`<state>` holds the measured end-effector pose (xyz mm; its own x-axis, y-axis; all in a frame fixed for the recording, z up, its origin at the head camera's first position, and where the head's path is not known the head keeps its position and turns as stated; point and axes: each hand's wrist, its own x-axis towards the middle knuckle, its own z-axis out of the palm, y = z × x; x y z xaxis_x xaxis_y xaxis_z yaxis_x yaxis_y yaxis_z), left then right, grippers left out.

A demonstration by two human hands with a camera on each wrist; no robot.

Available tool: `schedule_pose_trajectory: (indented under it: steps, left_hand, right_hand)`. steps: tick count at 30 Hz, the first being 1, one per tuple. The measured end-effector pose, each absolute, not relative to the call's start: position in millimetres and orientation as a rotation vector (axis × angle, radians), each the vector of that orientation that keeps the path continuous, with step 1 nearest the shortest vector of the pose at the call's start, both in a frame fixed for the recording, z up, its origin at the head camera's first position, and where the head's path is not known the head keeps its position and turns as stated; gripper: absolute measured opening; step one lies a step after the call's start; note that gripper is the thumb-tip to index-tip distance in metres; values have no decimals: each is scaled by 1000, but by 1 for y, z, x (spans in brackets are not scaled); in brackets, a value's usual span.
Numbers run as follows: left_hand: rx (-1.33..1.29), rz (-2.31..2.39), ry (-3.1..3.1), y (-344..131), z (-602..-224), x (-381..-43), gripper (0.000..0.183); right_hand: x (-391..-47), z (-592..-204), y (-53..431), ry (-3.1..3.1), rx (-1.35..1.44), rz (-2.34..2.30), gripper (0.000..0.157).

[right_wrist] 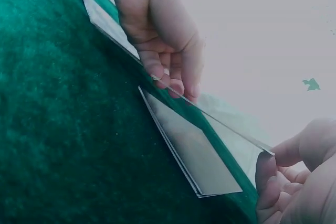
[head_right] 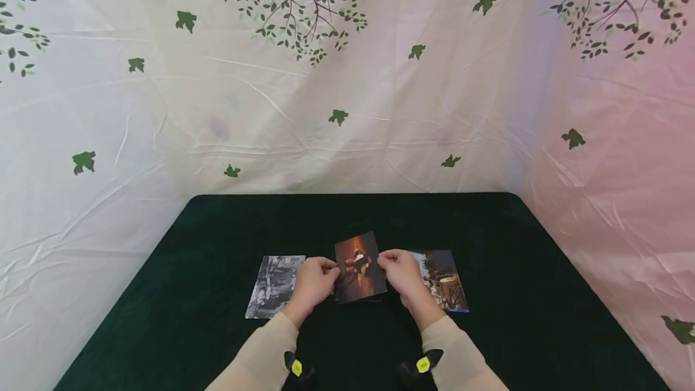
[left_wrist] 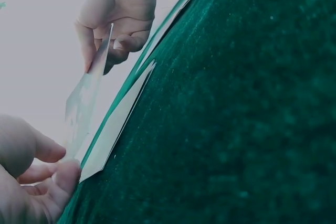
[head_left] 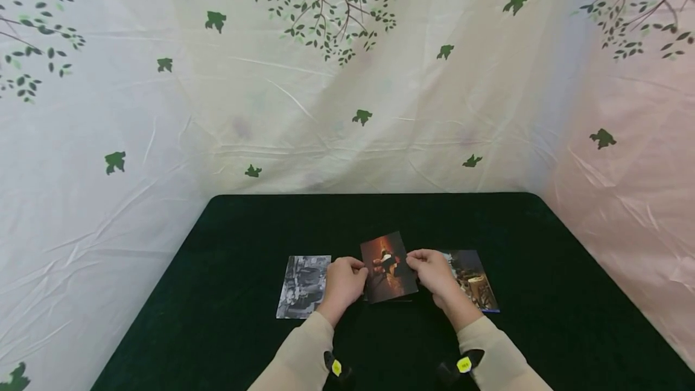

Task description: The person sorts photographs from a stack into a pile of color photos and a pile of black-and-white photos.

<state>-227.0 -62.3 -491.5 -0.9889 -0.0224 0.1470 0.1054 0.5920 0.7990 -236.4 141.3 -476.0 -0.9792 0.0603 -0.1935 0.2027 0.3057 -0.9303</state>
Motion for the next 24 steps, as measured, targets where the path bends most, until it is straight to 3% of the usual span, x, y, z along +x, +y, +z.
schedule_pose_trajectory:
  steps: [12,24]
  left_hand:
    - [-5,-1729,-2371,-47,-478,-220,13]
    - [92,-2044,-2255,20,-459,-215,13]
  right_hand:
    - [-232,-455,155,2494,216,-1702,27]
    - [-217,-447,234,2619,103,-1585,36]
